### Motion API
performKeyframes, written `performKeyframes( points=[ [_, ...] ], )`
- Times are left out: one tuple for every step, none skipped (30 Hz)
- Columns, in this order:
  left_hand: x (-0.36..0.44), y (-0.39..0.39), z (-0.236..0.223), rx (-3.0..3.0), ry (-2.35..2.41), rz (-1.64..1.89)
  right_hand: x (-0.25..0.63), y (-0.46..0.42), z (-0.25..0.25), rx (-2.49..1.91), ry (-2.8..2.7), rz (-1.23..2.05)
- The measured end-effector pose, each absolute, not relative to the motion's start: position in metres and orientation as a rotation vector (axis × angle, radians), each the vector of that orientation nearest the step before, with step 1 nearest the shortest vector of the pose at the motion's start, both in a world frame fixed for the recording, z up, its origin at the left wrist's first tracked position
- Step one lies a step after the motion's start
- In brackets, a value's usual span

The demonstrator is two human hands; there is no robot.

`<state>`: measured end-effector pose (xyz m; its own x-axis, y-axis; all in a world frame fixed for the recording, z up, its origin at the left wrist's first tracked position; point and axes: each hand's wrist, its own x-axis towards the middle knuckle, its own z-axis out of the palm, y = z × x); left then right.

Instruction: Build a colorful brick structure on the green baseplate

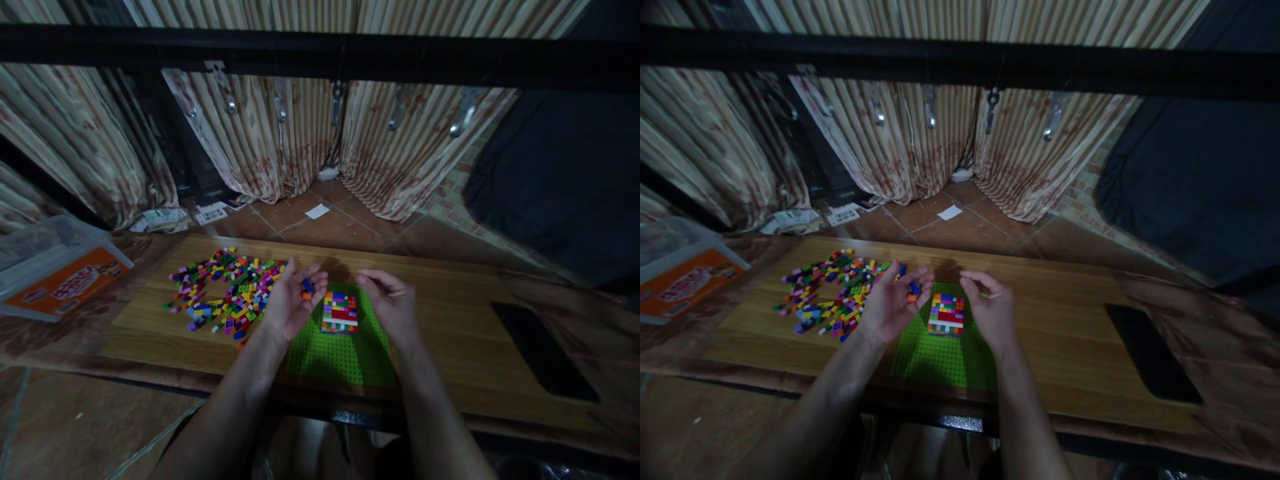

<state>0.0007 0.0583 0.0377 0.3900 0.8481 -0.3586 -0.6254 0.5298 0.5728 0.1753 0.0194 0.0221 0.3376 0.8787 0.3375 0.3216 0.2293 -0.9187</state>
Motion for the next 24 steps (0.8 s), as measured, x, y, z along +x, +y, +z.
performKeyframes(
  points=[
    [0.001,0.057,0.039,0.368,0.626,0.949,0.17,0.019,0.024,-1.301,-1.286,0.557],
    [0.003,0.055,0.04,0.376,0.584,0.933,0.165,0.018,0.025,-1.27,-1.357,0.553],
    [0.004,0.054,0.04,0.392,0.553,0.919,0.16,0.017,0.027,-1.247,-1.428,0.545],
    [0.005,0.052,0.04,0.407,0.532,0.909,0.155,0.016,0.029,-1.234,-1.502,0.535],
    [0.006,0.051,0.04,0.418,0.518,0.902,0.152,0.016,0.031,-1.231,-1.575,0.514],
    [0.007,0.051,0.04,0.424,0.509,0.897,0.149,0.016,0.032,-1.239,-1.647,0.486],
    [0.007,0.05,0.039,0.427,0.501,0.892,0.147,0.016,0.034,-1.256,-1.715,0.452],
    [0.008,0.05,0.039,0.429,0.494,0.887,0.146,0.016,0.034,-1.28,-1.774,0.416],
    [0.008,0.05,0.039,0.432,0.489,0.88,0.146,0.017,0.034,-1.303,-1.823,0.384],
    [0.007,0.05,0.039,0.439,0.487,0.869,0.147,0.017,0.034,-1.321,-1.863,0.362],
    [0.007,0.05,0.039,0.445,0.487,0.856,0.148,0.017,0.034,-1.333,-1.896,0.351],
    [0.008,0.05,0.039,0.45,0.488,0.841,0.148,0.017,0.033,-1.337,-1.922,0.349],
    [0.008,0.05,0.039,0.454,0.486,0.823,0.149,0.017,0.033,-1.336,-1.944,0.353],
    [0.008,0.049,0.039,0.454,0.479,0.804,0.15,0.017,0.033,-1.335,-1.961,0.361],
    [0.009,0.049,0.039,0.452,0.466,0.786,0.15,0.016,0.034,-1.333,-1.969,0.372],
    [0.009,0.048,0.039,0.447,0.452,0.771,0.15,0.015,0.035,-1.335,-1.968,0.388],
    [0.009,0.048,0.039,0.44,0.446,0.763,0.151,0.014,0.036,-1.337,-1.955,0.408],
    [0.009,0.049,0.04,0.431,0.45,0.764,0.152,0.014,0.037,-1.341,-1.926,0.43],
    [0.009,0.05,0.04,0.418,0.47,0.777,0.154,0.013,0.038,-1.346,-1.885,0.455],
    [0.008,0.051,0.04,0.403,0.506,0.803,0.157,0.013,0.038,-1.355,-1.828,0.48],
    [0.007,0.053,0.039,0.391,0.556,0.838,0.161,0.013,0.038,-1.366,-1.76,0.506],
    [0.005,0.055,0.038,0.386,0.62,0.877,0.166,0.013,0.037,-1.382,-1.686,0.529],
    [0.003,0.057,0.037,0.392,0.695,0.912,0.172,0.013,0.034,-1.4,-1.604,0.552],
    [0.001,0.058,0.036,0.413,0.776,0.941,0.178,0.013,0.031,-1.422,-1.536,0.581]
  ],
)
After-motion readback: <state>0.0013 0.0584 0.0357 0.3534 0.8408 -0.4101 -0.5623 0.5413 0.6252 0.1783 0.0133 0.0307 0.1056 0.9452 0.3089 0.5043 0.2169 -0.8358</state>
